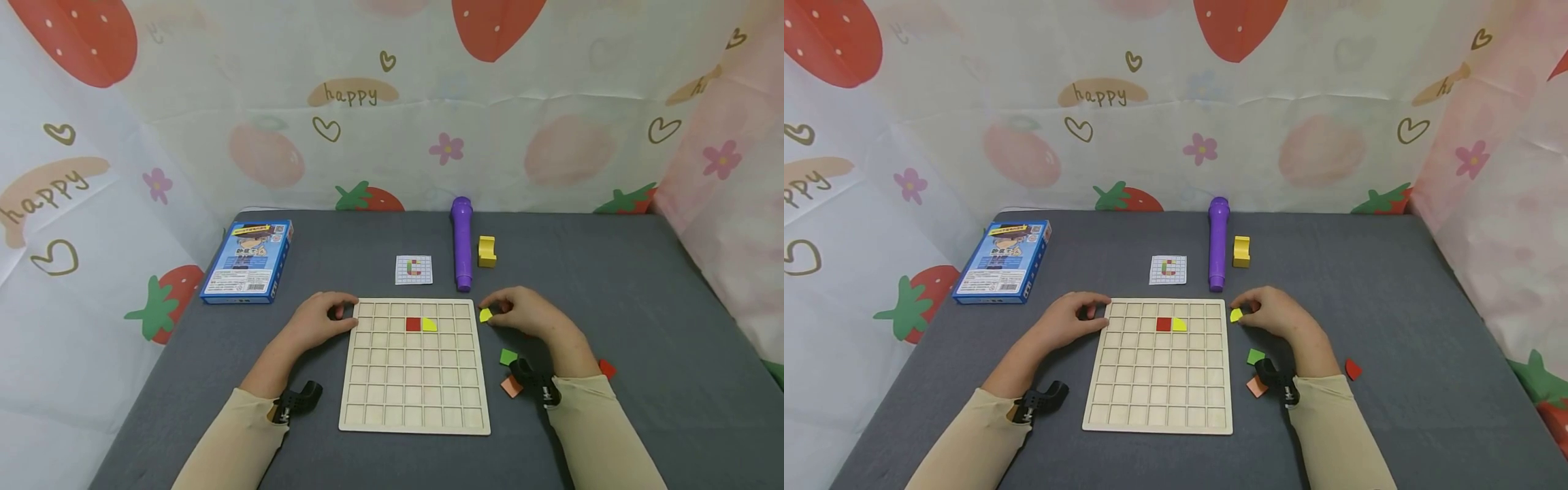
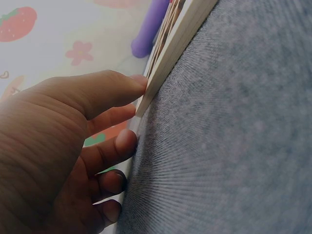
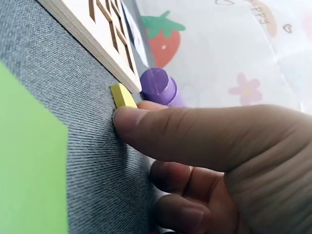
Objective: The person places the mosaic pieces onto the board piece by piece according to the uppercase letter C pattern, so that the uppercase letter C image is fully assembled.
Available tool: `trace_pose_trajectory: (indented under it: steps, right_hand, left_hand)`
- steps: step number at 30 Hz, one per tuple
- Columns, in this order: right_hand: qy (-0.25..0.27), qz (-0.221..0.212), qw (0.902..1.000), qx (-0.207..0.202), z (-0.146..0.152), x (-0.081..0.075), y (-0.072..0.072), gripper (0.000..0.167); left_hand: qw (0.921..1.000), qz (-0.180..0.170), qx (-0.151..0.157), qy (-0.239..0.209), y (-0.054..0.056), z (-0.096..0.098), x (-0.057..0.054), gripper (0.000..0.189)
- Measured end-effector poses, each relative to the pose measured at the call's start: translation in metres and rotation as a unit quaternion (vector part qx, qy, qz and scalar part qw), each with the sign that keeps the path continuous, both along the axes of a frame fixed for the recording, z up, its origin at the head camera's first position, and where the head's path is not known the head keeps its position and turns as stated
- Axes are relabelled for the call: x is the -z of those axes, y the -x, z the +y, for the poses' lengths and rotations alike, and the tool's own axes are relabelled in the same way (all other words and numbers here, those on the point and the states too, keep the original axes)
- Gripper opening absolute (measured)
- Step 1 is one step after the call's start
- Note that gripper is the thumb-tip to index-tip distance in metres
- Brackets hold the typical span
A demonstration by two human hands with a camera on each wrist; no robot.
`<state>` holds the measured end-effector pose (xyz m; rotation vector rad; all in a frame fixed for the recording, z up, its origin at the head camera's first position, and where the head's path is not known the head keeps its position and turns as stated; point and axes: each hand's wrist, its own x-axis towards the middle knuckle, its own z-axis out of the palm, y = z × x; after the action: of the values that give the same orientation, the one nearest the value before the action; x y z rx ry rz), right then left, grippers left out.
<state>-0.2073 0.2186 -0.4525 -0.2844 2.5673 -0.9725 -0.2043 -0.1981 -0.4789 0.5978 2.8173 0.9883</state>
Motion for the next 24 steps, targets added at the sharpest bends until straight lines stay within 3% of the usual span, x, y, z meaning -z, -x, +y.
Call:
trace_pose_trajectory:
  steps: [9,16,24]
  right_hand:
    - [-0.011,0.041,0.9991,-0.01,0.0,-0.003,0.0,0.026]
    - [0.003,0.09,0.996,-0.003,-0.012,-0.031,-0.01,0.023]
    - [0.012,0.179,0.9838,0.008,-0.028,-0.061,-0.026,0.025]
  left_hand:
    - [1.0,0.001,-0.004,-0.001,0.0,-0.001,0.002,0.038]
    - [1.0,0.001,-0.005,-0.003,0.001,-0.001,0.002,0.038]
    - [1.0,0.003,-0.003,-0.001,0.001,-0.001,0.003,0.037]
